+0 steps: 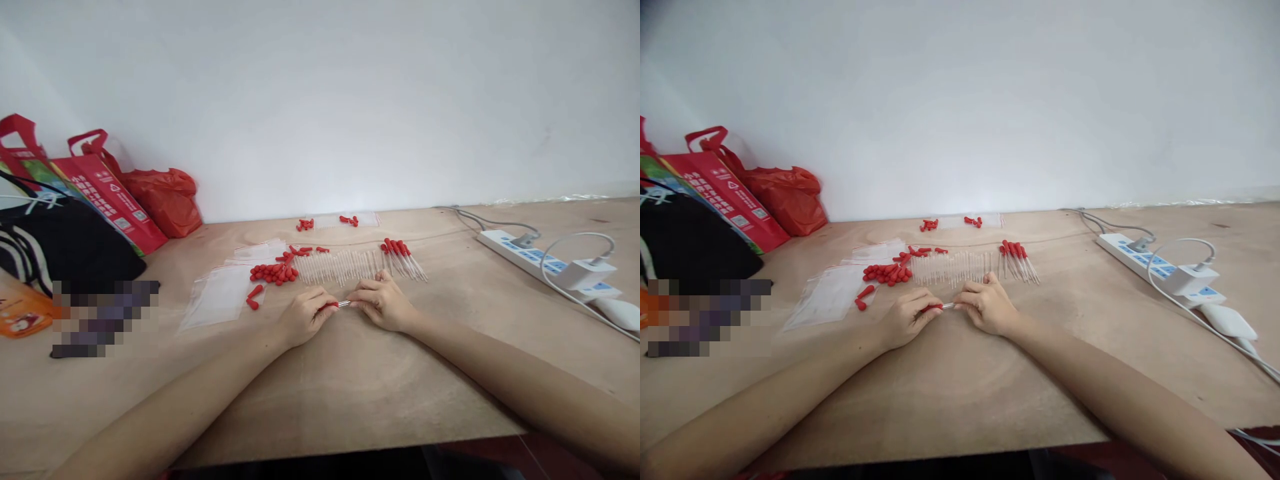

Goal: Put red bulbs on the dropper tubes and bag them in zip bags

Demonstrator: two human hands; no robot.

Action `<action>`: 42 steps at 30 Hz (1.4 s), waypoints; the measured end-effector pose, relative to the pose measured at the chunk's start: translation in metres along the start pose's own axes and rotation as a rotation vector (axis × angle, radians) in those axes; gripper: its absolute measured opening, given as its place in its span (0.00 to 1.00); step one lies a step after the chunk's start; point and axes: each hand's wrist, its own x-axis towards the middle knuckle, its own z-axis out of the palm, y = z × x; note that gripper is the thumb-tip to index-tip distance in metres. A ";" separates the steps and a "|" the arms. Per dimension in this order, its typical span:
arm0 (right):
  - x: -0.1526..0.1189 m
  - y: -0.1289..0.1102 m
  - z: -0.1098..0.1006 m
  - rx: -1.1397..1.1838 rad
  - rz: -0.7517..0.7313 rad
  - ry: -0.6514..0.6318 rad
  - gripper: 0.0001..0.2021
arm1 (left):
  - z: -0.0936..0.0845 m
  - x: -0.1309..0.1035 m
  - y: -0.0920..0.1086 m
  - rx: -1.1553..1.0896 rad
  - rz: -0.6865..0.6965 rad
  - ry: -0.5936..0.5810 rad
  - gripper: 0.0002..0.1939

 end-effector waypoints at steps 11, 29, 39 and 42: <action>0.003 -0.011 0.008 -0.125 -0.067 0.046 0.14 | 0.001 0.001 0.002 0.014 0.048 -0.026 0.10; 0.006 0.023 -0.022 -0.153 0.200 0.032 0.11 | -0.008 0.001 -0.007 0.087 -0.199 0.082 0.17; -0.020 0.100 -0.041 -0.104 1.065 0.371 0.12 | -0.010 -0.001 -0.007 0.066 -0.307 -0.041 0.11; -0.021 0.100 -0.036 -0.112 1.091 0.344 0.12 | -0.011 -0.001 -0.007 0.055 -0.329 -0.058 0.10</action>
